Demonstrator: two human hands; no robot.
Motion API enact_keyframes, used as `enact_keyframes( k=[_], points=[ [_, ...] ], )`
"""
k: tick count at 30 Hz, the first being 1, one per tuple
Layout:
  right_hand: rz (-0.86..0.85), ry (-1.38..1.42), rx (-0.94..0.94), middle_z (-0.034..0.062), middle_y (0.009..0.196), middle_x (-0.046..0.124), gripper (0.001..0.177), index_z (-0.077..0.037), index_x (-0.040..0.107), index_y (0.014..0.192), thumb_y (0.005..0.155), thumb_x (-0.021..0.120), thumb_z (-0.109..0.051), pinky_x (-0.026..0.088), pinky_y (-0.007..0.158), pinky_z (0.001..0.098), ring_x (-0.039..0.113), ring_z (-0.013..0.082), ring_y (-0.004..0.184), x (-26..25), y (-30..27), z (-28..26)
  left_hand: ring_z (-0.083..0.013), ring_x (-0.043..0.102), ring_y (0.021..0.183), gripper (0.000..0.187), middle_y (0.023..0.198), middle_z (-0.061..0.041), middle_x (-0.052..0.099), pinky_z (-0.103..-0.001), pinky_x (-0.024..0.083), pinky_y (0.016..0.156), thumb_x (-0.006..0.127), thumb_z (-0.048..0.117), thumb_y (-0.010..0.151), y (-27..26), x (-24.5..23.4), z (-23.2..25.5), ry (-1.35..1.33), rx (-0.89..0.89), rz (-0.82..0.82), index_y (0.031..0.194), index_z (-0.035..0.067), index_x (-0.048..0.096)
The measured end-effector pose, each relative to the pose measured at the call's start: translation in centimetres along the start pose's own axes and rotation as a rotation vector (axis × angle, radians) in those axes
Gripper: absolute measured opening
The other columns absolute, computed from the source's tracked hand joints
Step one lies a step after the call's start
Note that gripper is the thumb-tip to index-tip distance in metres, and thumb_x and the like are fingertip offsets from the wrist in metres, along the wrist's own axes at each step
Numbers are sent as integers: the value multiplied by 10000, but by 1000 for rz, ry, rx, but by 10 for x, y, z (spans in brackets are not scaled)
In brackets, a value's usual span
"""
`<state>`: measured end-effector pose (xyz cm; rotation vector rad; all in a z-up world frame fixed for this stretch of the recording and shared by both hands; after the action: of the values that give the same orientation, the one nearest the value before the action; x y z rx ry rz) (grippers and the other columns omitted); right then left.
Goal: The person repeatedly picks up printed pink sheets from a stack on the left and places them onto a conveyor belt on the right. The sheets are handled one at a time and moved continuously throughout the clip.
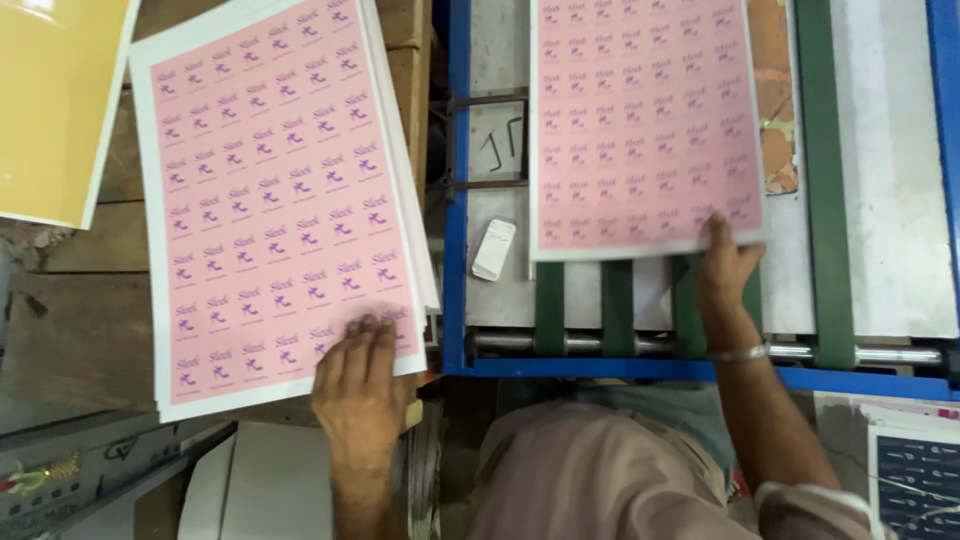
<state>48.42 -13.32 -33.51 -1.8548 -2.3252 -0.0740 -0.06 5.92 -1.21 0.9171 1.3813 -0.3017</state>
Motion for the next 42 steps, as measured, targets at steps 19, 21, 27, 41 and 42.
enact_keyframes(
  k=[19, 21, 27, 41, 42],
  points=[
    [-369, 192, 420, 181, 1201, 635, 396, 4, 471, 1385, 1040, 597, -143, 621, 905, 450, 705, 278, 1018, 70, -74, -64, -218, 706, 1190, 303, 1292, -81, 726, -376, 583, 1062, 542, 148, 1037, 16, -41, -69, -500, -22, 150, 1286, 89, 704],
    [-585, 178, 421, 201, 1271, 645, 466, 27, 484, 1427, 1032, 595, -195, 609, 933, 457, 698, 299, 1098, 99, -113, -98, -253, 710, 1170, 305, 1255, -108, 730, -395, 586, 1051, 515, 143, 1037, 16, -52, -60, -448, -45, 353, 1253, 40, 705],
    [-1369, 421, 415, 172, 1392, 596, 689, -54, 367, 1547, 991, 690, -298, 580, 1035, 456, 633, 291, 1231, 169, -253, -182, -317, 544, 1313, 565, 1333, -157, 636, -602, 300, 1213, 708, 355, 902, 47, -12, 107, -351, 243, -67, 1313, -24, 626],
    [136, 356, 302, 111, 1079, 687, 357, 3, 459, 1212, 928, 675, 16, 653, 818, 386, 727, 206, 940, 14, -50, -110, -343, 585, 1312, 533, 1352, -194, 659, -493, 424, 1145, 745, 243, 872, 26, -22, 17, -119, 65, -76, 1317, -33, 648],
    [91, 325, 249, 109, 1107, 689, 349, 23, 492, 1253, 955, 673, 12, 638, 835, 354, 716, 192, 966, 6, -46, -111, -324, 605, 1313, 496, 1351, -172, 676, -452, 453, 1145, 737, 168, 868, 25, -20, 13, -120, 63, -64, 1320, -19, 654]
  ],
)
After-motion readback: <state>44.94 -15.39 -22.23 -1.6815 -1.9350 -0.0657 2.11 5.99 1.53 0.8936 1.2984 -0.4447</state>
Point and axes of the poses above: each hand's wrist, its own y-axis towards the middle knuckle, its own x-axis out of the palm, z = x × y, the point moved 7 cm from there along y, towards the middle knuckle
